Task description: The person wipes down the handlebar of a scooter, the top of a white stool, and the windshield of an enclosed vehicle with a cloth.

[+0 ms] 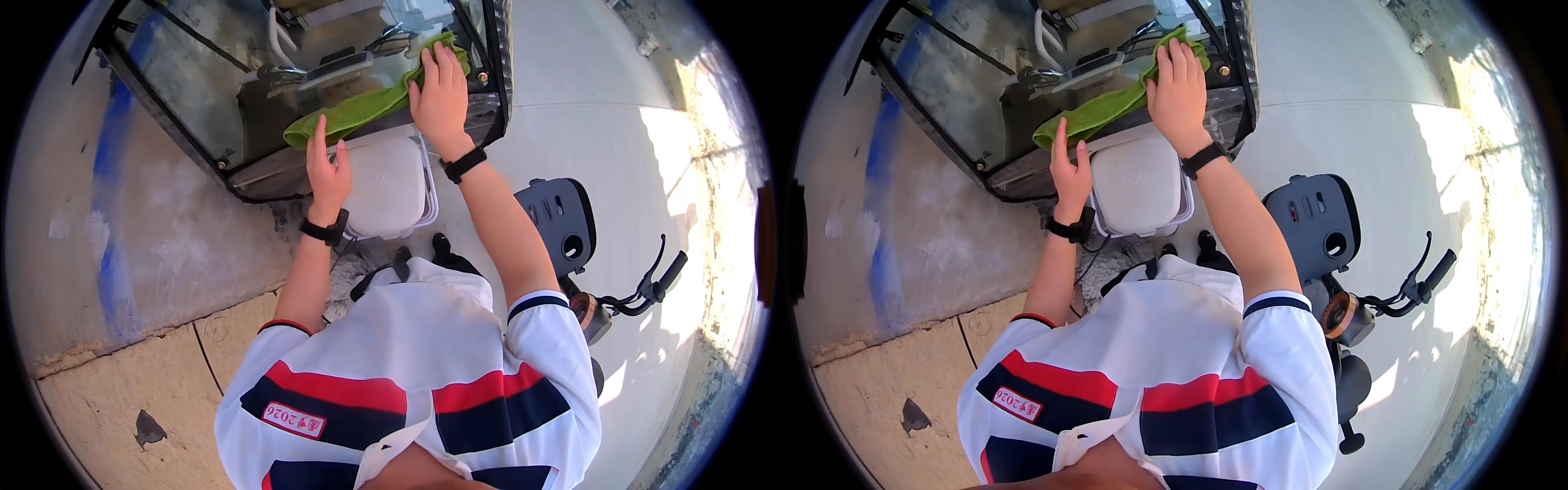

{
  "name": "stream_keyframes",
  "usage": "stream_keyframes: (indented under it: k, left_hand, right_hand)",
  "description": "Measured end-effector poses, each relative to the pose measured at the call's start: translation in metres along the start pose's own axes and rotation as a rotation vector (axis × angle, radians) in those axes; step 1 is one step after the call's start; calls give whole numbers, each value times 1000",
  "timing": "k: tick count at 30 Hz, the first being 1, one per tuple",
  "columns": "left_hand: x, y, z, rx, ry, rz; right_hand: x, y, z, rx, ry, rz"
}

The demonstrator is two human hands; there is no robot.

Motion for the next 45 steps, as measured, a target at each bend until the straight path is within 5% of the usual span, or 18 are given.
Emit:
stream_keyframes:
  k: [15,18,24,27,34,39,45]
  left_hand:
    - [17,94,-26,105,127,241]
    - [29,124,-23,264,164,305]
    - [63,170,-36,332,314,372]
    - [72,188,-46,283,369,409]
    - [44,203,-59,174,398,582]
    - [21,182,-56,82,287,654]
    - [-7,141,-36,116,95,620]
  right_hand:
    - [-74,-68,-107,34,393,-201]
    - [-83,-62,-121,59,468,-43]
    - [-102,-53,-146,183,692,-82]
    - [-101,-63,-150,306,751,-248]
    - [-89,-69,-154,394,588,-417]
    - [-80,-73,-144,219,428,-419]
    - [-85,-50,-138,355,414,-332]
Point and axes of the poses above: each hand's wrist, its own x-axis towards the middle knuckle, its own y-axis out of the palm, z = x × y, the point moved 6 cm from there along x, towards the middle knuckle, and after that the axes turned 13 degrees about -x, right-handed, at the moved point
